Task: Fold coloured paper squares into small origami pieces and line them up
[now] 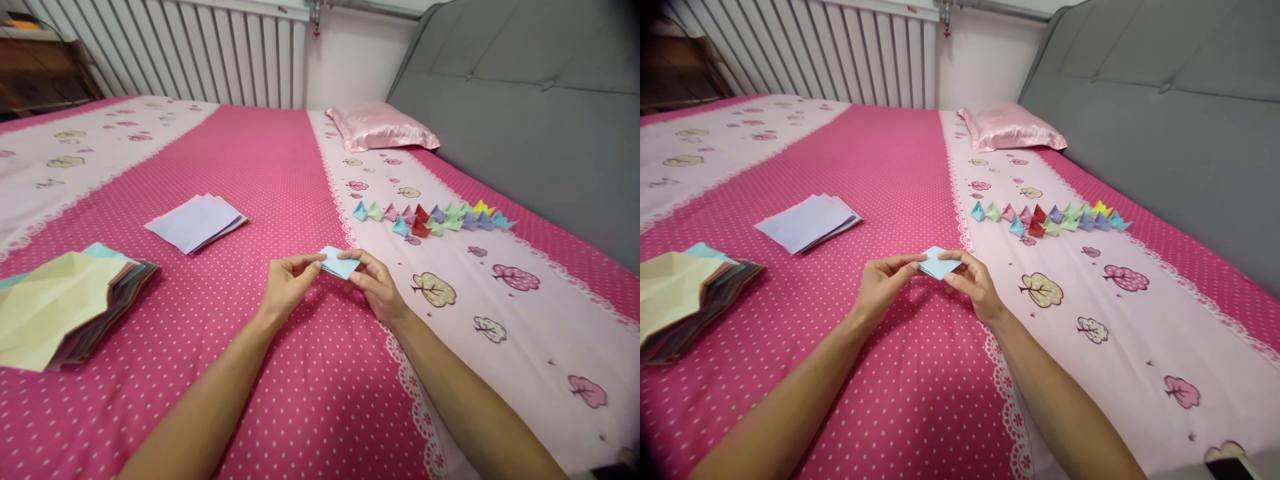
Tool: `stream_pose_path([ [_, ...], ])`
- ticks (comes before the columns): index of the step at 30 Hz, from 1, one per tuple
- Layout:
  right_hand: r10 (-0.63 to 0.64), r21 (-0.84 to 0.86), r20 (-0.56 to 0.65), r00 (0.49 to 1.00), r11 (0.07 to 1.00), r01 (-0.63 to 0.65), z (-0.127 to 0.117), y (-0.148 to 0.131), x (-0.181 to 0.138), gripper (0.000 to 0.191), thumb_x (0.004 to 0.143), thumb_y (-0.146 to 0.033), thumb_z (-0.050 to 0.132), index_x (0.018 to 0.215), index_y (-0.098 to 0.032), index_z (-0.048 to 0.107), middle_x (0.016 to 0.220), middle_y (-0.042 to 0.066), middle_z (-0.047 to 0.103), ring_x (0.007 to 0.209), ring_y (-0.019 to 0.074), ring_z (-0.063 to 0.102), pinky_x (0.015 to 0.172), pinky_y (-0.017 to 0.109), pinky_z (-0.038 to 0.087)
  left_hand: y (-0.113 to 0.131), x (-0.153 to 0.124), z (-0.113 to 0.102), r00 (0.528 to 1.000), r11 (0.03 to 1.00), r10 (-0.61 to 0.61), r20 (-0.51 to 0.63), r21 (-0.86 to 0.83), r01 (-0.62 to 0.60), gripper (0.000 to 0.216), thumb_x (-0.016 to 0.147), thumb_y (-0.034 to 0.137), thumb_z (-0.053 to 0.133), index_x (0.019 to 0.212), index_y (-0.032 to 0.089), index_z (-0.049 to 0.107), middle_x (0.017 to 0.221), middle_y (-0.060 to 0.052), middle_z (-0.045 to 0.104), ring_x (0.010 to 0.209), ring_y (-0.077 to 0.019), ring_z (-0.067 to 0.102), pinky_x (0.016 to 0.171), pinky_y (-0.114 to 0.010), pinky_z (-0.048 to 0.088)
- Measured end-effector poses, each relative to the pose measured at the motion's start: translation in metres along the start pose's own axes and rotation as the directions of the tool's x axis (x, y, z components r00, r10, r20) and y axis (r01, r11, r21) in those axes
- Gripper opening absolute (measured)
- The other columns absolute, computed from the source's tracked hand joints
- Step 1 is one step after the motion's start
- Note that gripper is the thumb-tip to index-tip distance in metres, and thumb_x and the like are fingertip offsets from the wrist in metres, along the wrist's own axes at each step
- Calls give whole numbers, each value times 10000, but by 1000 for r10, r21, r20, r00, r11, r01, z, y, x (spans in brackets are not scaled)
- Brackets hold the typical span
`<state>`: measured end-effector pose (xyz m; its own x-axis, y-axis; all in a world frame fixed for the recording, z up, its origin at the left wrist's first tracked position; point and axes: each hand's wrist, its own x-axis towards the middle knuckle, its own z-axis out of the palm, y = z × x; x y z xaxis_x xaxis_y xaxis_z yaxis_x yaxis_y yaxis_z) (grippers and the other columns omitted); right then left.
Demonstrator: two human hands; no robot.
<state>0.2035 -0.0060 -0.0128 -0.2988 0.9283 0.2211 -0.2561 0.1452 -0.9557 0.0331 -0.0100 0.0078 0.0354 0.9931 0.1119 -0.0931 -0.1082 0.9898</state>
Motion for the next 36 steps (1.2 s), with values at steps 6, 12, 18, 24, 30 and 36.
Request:
stream_pose_path([
  [6, 3, 17, 14, 1000, 1000, -4, 0, 0, 0, 380, 715, -321, 648, 1070, -236, 542, 900, 38, 563, 795, 159, 505, 587, 244, 429, 2, -1, 0, 997, 996, 66, -39, 68, -63, 214, 703, 259, 654, 852, 118, 714, 810, -101, 722, 730, -184, 674, 719, -288, 532],
  [12, -4, -37, 15, 1000, 999, 5, 2, 0, 1, 459, 661, -329, 712, 1079, -249, 542, 942, 42, 601, 829, 173, 554, 653, 278, 451, 2, -2, 0, 988, 983, 149, -38, 117, -144, 215, 723, 275, 637, 863, 132, 715, 815, -93, 722, 722, -181, 675, 702, -282, 537],
  [18, -4, -20, 10, 1000, 1000, 4, 3, -1, 1, 432, 690, -317, 681, 1095, -254, 541, 990, 50, 611, 884, 190, 573, 650, 286, 472, -1, -2, -2, 984, 974, 176, -29, 153, -169, 208, 731, 278, 629, 874, 155, 716, 821, -76, 723, 729, -180, 671, 712, -287, 533],
  [24, 21, 17, -16, 1000, 1000, -21, 4, -2, 1, 413, 685, -268, 663, 1085, -259, 559, 997, 42, 620, 879, 187, 575, 606, 264, 472, -2, -2, -2, 981, 962, 194, -31, 200, -184, 201, 729, 276, 629, 869, 164, 720, 841, -76, 722, 743, -183, 668, 724, -291, 528],
  [30, 43, 31, -72, 996, 999, -41, 3, 2, 3, 316, 706, -245, 662, 1019, -261, 617, 931, 7, 649, 751, 137, 591, 600, 244, 463, -6, -3, -4, 965, 922, 260, 1, 296, -249, 187, 750, 274, 603, 863, 179, 718, 844, -72, 720, 746, -186, 667, 716, -299, 527],
  [36, -66, -78, -106, 992, 995, 58, 2, 6, 7, 263, 676, -266, 709, 936, -264, 675, 961, 5, 670, 830, 156, 622, 737, 296, 496, -2, -4, -5, 963, 914, 258, 84, 302, -271, 187, 732, 209, 585, 865, 162, 708, 816, -76, 717, 727, -182, 667, 703, -290, 526],
])
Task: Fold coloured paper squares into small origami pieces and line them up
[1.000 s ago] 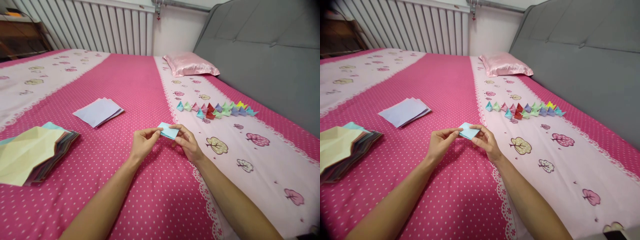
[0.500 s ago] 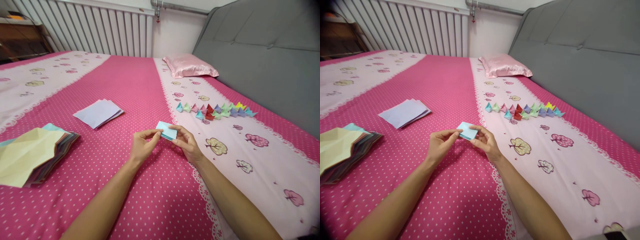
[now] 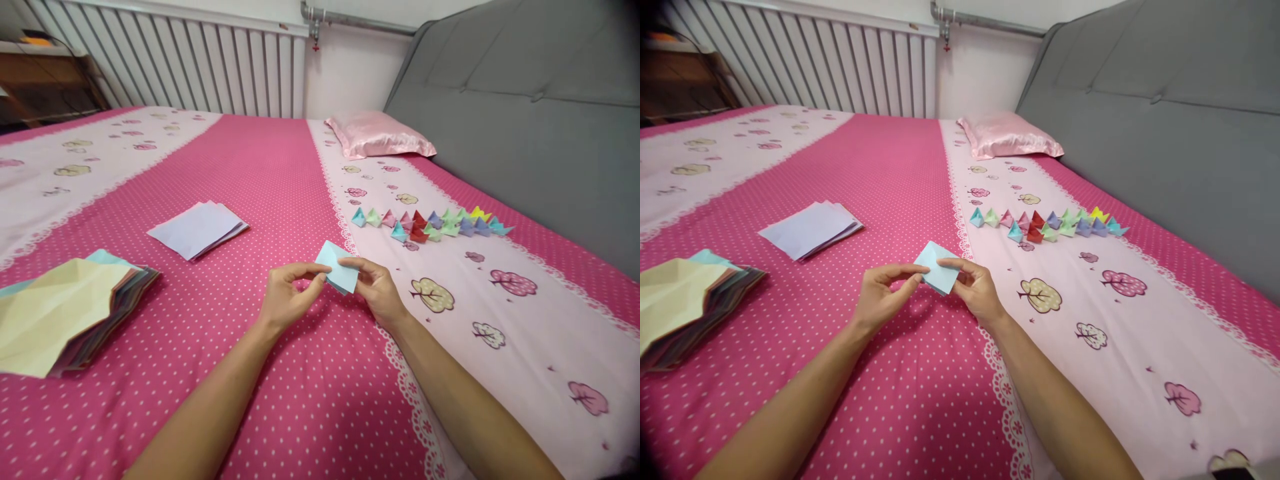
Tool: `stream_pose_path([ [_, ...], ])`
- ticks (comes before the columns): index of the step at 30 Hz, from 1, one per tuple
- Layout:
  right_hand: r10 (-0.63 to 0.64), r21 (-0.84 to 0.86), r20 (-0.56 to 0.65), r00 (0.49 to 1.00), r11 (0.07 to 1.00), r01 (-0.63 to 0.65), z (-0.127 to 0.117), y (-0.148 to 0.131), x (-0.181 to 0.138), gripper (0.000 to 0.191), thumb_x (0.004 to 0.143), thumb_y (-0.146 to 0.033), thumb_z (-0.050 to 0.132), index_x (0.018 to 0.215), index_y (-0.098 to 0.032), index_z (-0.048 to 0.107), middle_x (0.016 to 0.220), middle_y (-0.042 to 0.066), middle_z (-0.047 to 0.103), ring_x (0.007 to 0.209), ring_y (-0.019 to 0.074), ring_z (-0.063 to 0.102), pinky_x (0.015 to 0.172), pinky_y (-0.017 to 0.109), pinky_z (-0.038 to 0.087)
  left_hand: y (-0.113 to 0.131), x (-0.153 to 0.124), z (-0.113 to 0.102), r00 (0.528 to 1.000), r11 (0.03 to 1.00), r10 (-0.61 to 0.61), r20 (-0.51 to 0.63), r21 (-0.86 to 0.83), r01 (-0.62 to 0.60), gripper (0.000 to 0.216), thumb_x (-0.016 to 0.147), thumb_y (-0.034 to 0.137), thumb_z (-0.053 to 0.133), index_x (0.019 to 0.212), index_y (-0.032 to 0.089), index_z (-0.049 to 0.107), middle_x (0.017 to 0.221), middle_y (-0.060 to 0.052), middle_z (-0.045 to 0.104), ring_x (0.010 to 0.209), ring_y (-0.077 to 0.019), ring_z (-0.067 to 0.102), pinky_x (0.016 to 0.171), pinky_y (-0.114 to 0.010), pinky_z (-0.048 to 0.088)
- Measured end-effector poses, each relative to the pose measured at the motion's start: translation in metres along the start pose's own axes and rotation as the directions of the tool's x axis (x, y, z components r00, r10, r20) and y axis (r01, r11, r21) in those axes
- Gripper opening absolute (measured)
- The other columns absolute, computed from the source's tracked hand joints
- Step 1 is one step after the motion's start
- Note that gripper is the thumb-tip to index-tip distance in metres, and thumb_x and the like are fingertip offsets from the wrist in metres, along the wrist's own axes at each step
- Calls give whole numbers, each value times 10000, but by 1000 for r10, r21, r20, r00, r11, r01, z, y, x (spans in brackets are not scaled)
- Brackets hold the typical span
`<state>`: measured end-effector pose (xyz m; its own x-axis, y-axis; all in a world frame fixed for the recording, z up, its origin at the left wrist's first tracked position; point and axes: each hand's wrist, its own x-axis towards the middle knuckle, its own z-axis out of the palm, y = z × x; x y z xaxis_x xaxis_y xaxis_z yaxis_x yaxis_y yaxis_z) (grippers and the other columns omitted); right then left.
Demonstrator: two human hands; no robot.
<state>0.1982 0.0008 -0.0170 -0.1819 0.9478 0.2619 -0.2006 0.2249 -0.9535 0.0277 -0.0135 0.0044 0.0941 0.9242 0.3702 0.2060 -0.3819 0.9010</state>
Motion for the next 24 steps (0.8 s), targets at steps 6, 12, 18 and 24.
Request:
stream_pose_path([
  [6, -96, -108, -40, 995, 990, 91, 1, 1, -1, 213, 685, -289, 700, 894, -253, 698, 904, 20, 696, 885, 204, 633, 813, 363, 496, 5, 1, 0, 996, 999, 36, 82, -22, -34, 312, 695, 143, 574, 993, 147, 666, 878, -84, 703, 753, -174, 658, 739, -299, 527],
  [12, -125, -177, -58, 991, 978, 113, 1, 2, -2, 152, 689, -282, 697, 839, -260, 715, 863, 18, 700, 817, 199, 638, 771, 359, 508, 6, 2, 1, 997, 999, 38, 63, -29, -36, 264, 694, 207, 632, 950, 181, 692, 884, -81, 706, 764, -177, 654, 731, -299, 523],
  [18, -140, -246, -13, 990, 960, 132, 3, -2, -4, 140, 704, -274, 696, 841, -280, 719, 854, 10, 673, 795, 176, 619, 749, 329, 485, 3, 6, 1, 999, 996, -54, 7, -74, 54, 154, 691, 262, 666, 825, 217, 728, 852, -56, 720, 800, -188, 654, 755, -304, 512],
  [24, -175, -245, -97, 980, 958, 147, 5, -4, -4, 91, 707, -300, 692, 779, -252, 719, 871, 21, 655, 814, 180, 603, 762, 333, 470, 3, 6, 1, 979, 952, -204, 7, -231, 200, 155, 663, 276, 698, 795, 202, 731, 820, -55, 726, 743, -191, 665, 728, -309, 525],
])
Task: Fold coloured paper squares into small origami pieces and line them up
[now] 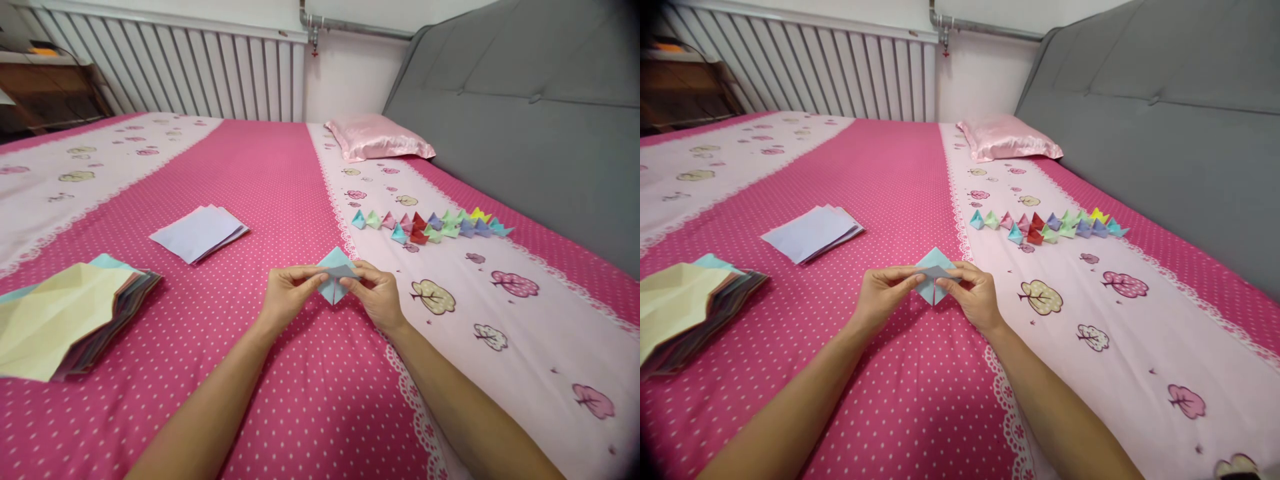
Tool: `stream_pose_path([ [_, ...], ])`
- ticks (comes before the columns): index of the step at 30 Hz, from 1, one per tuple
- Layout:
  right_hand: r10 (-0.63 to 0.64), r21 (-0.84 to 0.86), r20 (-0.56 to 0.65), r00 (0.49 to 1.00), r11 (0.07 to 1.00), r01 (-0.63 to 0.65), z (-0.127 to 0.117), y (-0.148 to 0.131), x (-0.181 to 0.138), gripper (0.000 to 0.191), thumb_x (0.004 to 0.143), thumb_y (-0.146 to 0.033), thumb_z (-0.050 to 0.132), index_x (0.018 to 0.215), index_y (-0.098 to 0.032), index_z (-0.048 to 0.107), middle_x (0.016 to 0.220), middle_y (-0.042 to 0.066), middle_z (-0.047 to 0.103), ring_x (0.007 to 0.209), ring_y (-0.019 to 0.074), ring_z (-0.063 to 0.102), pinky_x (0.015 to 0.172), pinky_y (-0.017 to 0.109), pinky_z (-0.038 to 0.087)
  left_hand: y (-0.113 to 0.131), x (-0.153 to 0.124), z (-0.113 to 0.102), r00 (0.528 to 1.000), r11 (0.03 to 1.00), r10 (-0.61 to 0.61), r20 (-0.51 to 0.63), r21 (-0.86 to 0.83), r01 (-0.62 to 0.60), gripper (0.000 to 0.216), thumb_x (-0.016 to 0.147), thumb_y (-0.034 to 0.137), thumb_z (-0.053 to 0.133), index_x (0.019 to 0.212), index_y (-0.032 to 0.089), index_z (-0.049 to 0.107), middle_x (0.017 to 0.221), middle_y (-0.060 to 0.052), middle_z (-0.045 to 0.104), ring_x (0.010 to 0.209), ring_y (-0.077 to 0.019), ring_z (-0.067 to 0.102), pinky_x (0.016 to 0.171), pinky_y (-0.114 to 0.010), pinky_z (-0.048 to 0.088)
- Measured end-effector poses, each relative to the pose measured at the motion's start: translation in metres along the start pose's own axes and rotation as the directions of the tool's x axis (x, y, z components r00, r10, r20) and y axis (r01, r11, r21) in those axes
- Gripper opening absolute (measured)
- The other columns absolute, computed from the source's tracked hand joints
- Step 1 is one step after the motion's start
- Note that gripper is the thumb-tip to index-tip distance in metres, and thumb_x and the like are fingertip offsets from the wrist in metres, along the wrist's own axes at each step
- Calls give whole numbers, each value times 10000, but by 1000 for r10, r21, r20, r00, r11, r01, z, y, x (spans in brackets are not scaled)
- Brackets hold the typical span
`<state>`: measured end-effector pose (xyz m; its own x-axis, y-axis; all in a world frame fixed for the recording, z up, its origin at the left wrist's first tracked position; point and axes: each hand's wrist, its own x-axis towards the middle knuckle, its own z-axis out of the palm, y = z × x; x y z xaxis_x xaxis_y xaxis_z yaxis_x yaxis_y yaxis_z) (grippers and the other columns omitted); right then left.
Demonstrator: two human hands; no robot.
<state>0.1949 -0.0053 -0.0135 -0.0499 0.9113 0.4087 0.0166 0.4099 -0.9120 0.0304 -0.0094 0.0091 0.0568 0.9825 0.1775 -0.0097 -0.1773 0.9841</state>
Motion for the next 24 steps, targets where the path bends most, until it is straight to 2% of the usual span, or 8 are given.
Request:
stream_pose_path([
  [4, 16, 14, -70, 997, 1000, -15, 2, 0, -2, 92, 709, -307, 685, 717, -216, 695, 759, 13, 656, 697, 158, 591, 663, 307, 471, 0, 0, 1, 998, 997, -55, -41, -52, 53, 159, 634, 272, 722, 780, 211, 731, 795, -50, 727, 685, -173, 663, 689, -301, 533],
  [8, 95, 63, -131, 987, 994, -88, 5, -1, -4, 155, 681, -324, 702, 644, -194, 627, 613, -13, 617, 554, 128, 544, 556, 279, 462, 0, -1, 2, 996, 994, -78, -50, -86, 74, 191, 627, 267, 728, 809, 209, 726, 812, -47, 727, 686, -166, 662, 694, -301, 535],
  [11, 133, 92, -160, 978, 989, -120, 7, -2, -5, 199, 653, -332, 722, 619, -192, 584, 586, -20, 598, 520, 119, 533, 518, 266, 455, 0, -1, 3, 996, 987, -81, -33, -144, 75, 271, 632, 266, 730, 892, 195, 713, 839, -55, 726, 702, -158, 663, 686, -278, 533],
  [13, 142, 105, -175, 974, 987, -125, 7, -2, -5, 220, 643, -329, 731, 617, -191, 561, 579, -25, 588, 514, 113, 533, 506, 255, 451, 1, -1, 3, 997, 982, -79, -13, -175, 75, 379, 639, 277, 728, 1002, 182, 677, 771, -51, 727, 678, -153, 661, 670, -268, 531],
  [17, 166, 134, -214, 962, 981, -140, 7, -2, -5, 262, 629, -319, 744, 635, -198, 512, 566, -38, 574, 493, 106, 535, 482, 238, 445, 0, 0, 2, 996, 979, -81, 33, -183, 85, 479, 683, 301, 694, 1130, 155, 605, 703, -44, 719, 663, -145, 658, 674, -261, 521],
  [20, 194, 165, -230, 954, 974, -158, 7, -3, -4, 309, 616, -319, 752, 673, -211, 469, 550, -58, 561, 477, 108, 545, 474, 233, 446, -3, 1, 2, 995, 978, -88, 48, -187, 96, 440, 705, 309, 674, 1110, 145, 618, 773, -57, 724, 697, -147, 659, 688, -256, 514],
  [24, 233, 231, -191, 953, 955, -187, 6, -4, -2, 347, 646, -330, 726, 832, -226, 452, 585, -56, 615, 507, 128, 593, 498, 236, 462, -4, 2, 2, 992, 971, -114, 46, -204, 121, 407, 705, 310, 673, 1074, 140, 640, 843, -66, 722, 740, -155, 658, 722, -263, 503],
])
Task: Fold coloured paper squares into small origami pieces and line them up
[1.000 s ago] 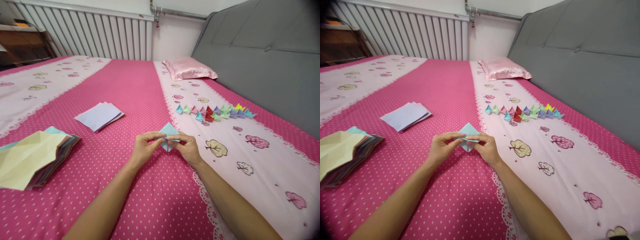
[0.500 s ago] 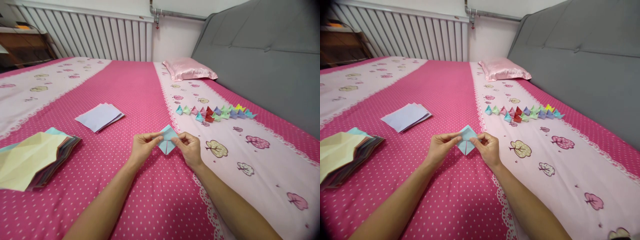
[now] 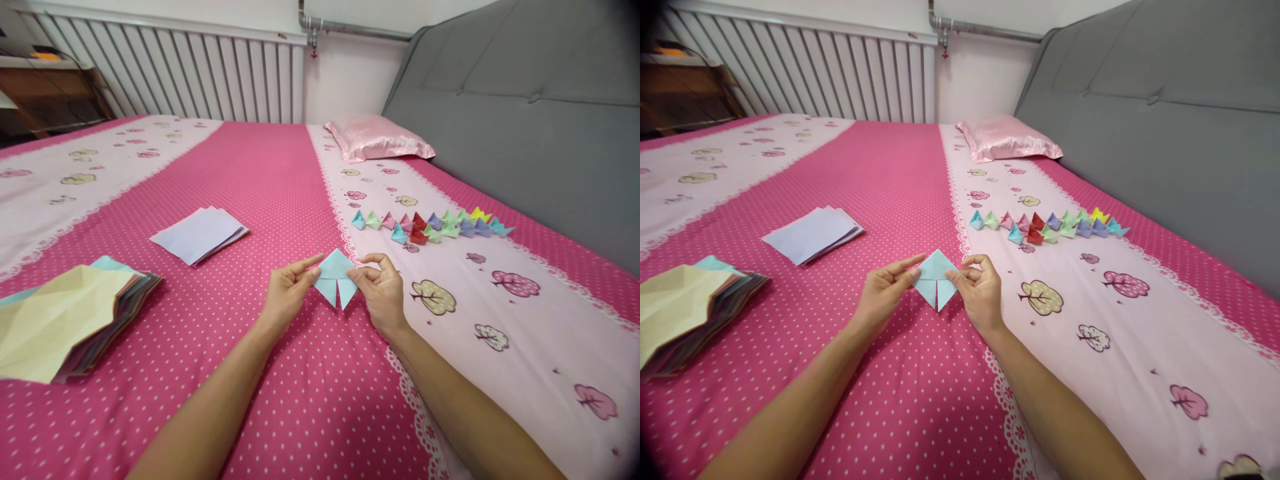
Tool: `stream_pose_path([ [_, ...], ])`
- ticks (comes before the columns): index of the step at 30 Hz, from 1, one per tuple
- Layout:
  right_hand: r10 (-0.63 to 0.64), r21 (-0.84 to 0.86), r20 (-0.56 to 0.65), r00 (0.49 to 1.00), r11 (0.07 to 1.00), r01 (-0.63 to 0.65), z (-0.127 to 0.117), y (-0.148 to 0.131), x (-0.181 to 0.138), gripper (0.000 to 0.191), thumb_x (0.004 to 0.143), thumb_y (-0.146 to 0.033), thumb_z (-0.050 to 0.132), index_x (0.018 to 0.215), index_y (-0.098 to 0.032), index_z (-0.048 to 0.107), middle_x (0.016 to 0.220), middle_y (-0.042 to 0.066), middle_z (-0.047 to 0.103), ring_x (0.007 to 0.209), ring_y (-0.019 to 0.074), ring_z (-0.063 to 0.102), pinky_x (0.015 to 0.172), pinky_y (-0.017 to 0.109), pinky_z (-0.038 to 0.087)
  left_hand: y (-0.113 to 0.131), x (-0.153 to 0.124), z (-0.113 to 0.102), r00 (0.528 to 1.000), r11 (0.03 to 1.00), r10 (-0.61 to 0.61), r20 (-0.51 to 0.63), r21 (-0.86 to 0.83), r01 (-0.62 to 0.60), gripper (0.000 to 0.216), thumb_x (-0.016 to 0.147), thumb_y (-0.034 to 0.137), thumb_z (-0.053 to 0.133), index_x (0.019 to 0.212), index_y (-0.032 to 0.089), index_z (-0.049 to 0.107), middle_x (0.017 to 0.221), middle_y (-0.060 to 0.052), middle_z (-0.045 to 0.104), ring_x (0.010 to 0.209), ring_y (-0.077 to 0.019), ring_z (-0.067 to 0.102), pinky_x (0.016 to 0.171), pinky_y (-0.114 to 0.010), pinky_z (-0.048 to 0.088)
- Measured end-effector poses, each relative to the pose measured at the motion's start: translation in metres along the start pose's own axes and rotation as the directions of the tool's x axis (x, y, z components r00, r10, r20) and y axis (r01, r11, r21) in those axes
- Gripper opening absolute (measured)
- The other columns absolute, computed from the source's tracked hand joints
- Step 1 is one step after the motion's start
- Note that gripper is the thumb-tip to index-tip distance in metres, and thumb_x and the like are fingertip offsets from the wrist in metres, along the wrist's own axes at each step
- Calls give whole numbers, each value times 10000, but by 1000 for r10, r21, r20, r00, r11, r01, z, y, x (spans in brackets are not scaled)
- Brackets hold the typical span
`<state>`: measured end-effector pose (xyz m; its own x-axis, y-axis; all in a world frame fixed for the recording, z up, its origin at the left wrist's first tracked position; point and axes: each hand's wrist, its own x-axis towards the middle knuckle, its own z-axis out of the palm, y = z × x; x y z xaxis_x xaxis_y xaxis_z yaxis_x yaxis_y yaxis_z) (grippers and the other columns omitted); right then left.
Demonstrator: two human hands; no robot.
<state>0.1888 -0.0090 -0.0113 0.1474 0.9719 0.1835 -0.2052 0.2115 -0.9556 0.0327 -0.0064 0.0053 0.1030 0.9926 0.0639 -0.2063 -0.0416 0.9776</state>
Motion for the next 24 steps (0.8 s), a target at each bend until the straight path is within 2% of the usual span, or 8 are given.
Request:
stream_pose_path([
  [5, -12, -81, 42, 999, 997, 16, -4, 3, 6, 276, 746, -365, 630, 924, -208, 489, 539, -53, 611, 441, 110, 560, 448, 209, 435, 3, 1, -1, 996, 996, -84, -27, -14, 83, 419, 692, 288, 690, 1067, 108, 641, 896, -95, 714, 796, -176, 650, 769, -282, 483],
  [9, -35, -150, 65, 997, 988, 45, -7, 4, 7, 235, 766, -370, 606, 907, -207, 513, 529, -51, 600, 425, 104, 547, 428, 199, 419, 4, 0, -3, 988, 989, -147, 47, -22, 148, 461, 692, 293, 694, 1100, 92, 619, 901, -120, 708, 804, -182, 646, 761, -277, 473],
  [12, -39, -144, 152, 988, 988, 62, -6, 3, 4, 221, 776, -360, 598, 917, -214, 510, 535, -50, 589, 471, 116, 562, 462, 214, 433, 3, -1, -4, 973, 978, -209, 99, 11, 209, 402, 668, 313, 712, 992, 80, 664, 849, -130, 710, 710, -175, 646, 694, -273, 477],
  [16, -33, -142, 258, 966, 987, 71, -3, 4, 0, 193, 792, -340, 584, 921, -214, 516, 540, -52, 574, 454, 100, 522, 450, 206, 400, 1, -3, -3, 951, 956, -291, 102, 71, 285, 329, 620, 321, 745, 831, 73, 696, 783, -130, 708, 595, -158, 621, 602, -265, 468],
  [24, 3, -109, 265, 964, 994, 26, -3, 4, 0, 168, 810, -341, 564, 914, -214, 527, 536, -51, 571, 418, 96, 504, 414, 204, 384, 2, -3, -2, 938, 939, -342, 64, 58, 338, 350, 644, 410, 706, 714, 67, 694, 660, -117, 692, 552, -146, 593, 576, -252, 430],
])
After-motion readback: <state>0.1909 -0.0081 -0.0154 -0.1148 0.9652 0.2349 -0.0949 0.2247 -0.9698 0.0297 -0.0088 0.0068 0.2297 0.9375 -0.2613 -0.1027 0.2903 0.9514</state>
